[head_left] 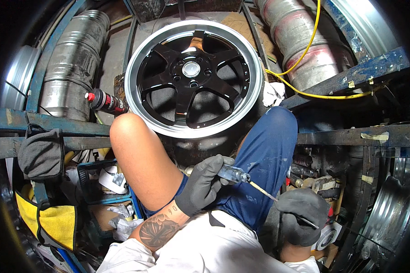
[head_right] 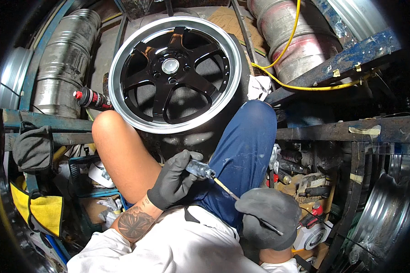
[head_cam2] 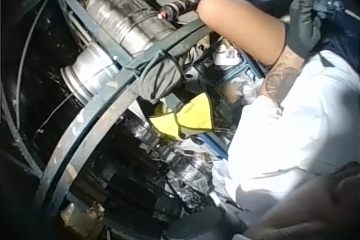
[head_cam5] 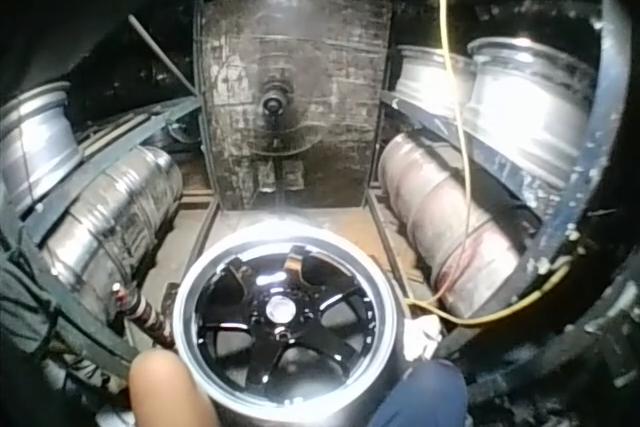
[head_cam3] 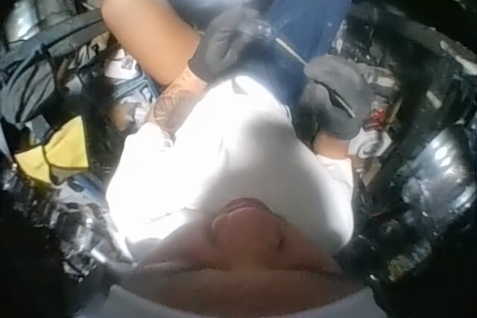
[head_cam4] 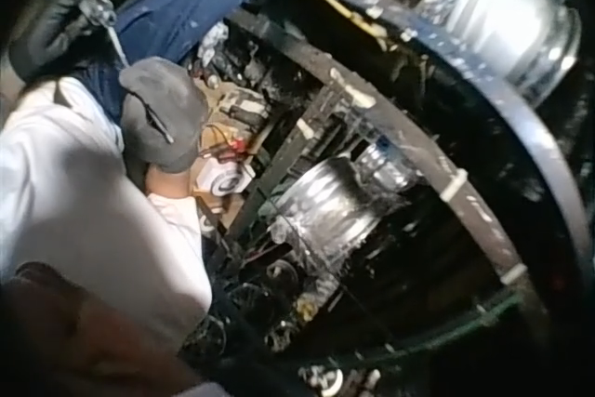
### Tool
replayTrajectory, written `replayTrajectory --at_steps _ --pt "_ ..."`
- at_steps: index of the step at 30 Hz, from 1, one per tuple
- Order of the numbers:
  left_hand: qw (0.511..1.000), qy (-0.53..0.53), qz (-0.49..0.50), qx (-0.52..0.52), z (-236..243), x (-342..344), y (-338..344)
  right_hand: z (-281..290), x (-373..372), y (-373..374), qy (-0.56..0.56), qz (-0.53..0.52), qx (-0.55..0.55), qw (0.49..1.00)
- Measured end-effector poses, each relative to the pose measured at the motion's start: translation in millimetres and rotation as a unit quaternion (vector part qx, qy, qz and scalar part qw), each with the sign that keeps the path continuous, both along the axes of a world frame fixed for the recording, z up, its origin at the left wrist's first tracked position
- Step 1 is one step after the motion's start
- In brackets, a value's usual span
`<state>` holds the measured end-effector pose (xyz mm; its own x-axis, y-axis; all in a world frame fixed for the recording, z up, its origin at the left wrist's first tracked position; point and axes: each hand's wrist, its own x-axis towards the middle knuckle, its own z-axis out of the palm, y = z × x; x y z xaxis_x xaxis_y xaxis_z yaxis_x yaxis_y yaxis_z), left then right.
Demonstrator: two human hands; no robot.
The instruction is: Cleaning and applying fluid to a small mechanical component from a wheel.
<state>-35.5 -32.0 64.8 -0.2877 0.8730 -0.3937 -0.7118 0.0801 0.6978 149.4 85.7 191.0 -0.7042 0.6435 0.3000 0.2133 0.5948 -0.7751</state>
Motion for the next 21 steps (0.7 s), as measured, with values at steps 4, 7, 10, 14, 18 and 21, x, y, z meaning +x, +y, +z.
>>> replayTrajectory --at_steps 4,7,10,14,18,21 --pt "0.998 0.064 -0.009 -0.021 -5.6 0.6 -2.6 4.3 -3.9 -0.5 -0.071 0.012 0.040 0.997" --pt "0.997 -0.074 -0.002 -0.037 -2.0 -1.5 -1.8 9.2 -4.0 -3.4 -0.085 -0.007 0.075 0.994" --pt "0.994 -0.109 0.010 -0.024 0.5 -2.2 -0.8 11.5 -1.9 0.5 -0.034 0.009 0.055 0.998" --pt "0.992 -0.121 0.018 -0.031 1.3 0.6 1.0 8.6 -0.8 0.9 -0.005 -0.002 0.037 0.999" --pt "0.996 -0.087 0.018 -0.024 1.9 1.0 1.0 0.5 2.2 -1.0 0.006 -0.001 0.022 1.000" --pt "0.999 -0.041 -0.015 -0.020 -1.2 -1.9 -2.1 -0.3 1.6 -0.9 -0.025 -0.002 0.050 0.998"
